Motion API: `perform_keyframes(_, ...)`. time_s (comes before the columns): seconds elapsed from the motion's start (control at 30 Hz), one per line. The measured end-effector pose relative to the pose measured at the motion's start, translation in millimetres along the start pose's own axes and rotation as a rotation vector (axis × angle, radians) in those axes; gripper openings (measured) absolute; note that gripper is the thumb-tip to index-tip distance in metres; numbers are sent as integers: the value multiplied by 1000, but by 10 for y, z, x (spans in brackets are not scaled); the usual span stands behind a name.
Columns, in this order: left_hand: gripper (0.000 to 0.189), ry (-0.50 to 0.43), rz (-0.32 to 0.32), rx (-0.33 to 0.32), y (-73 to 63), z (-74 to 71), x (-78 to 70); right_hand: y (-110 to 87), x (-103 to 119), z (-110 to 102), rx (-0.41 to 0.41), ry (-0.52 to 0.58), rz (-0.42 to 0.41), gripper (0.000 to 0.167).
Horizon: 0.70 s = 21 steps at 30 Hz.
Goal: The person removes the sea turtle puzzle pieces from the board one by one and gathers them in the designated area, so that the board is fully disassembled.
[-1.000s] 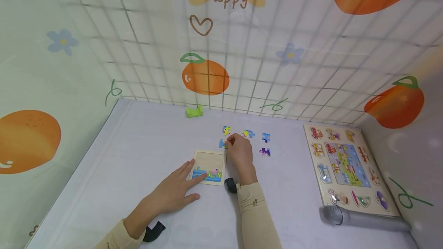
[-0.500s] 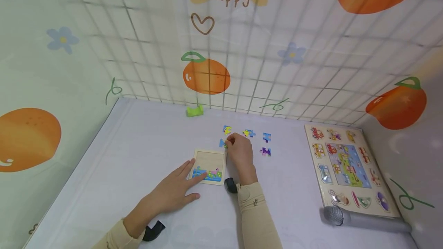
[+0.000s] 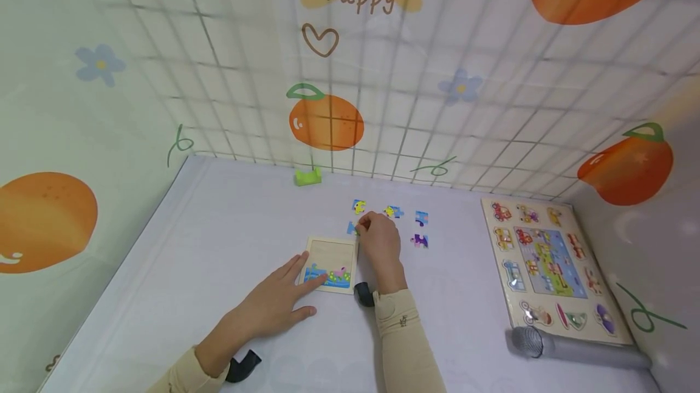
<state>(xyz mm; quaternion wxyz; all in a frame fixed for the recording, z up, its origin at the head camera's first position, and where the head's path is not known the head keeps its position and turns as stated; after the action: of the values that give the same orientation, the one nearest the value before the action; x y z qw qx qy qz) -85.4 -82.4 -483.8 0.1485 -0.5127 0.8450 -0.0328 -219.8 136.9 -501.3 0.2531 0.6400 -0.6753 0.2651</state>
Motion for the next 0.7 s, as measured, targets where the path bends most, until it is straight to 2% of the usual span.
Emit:
perform_keyframes(0.47, 63, 6, 8, -27, -12, -7, 4, -12, 3, 8, -21, -2, -2, 12)
perform_keyframes(0.7, 62, -1, 4, -20, -8, -10, 5, -39, 45, -18, -18, 5, -2, 13)
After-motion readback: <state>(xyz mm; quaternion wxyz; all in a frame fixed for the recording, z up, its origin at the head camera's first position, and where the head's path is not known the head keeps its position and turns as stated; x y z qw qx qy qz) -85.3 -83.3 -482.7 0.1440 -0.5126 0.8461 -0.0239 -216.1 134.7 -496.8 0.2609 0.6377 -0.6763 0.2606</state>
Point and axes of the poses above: each hand's wrist, its own y-axis towards the middle knuckle, its own z-axis out of the palm, x = y × z, the point moved 1 cm from there along y, towards the middle knuckle, and after that the axes turned 7 degrees about y, right-handed, at the moved point
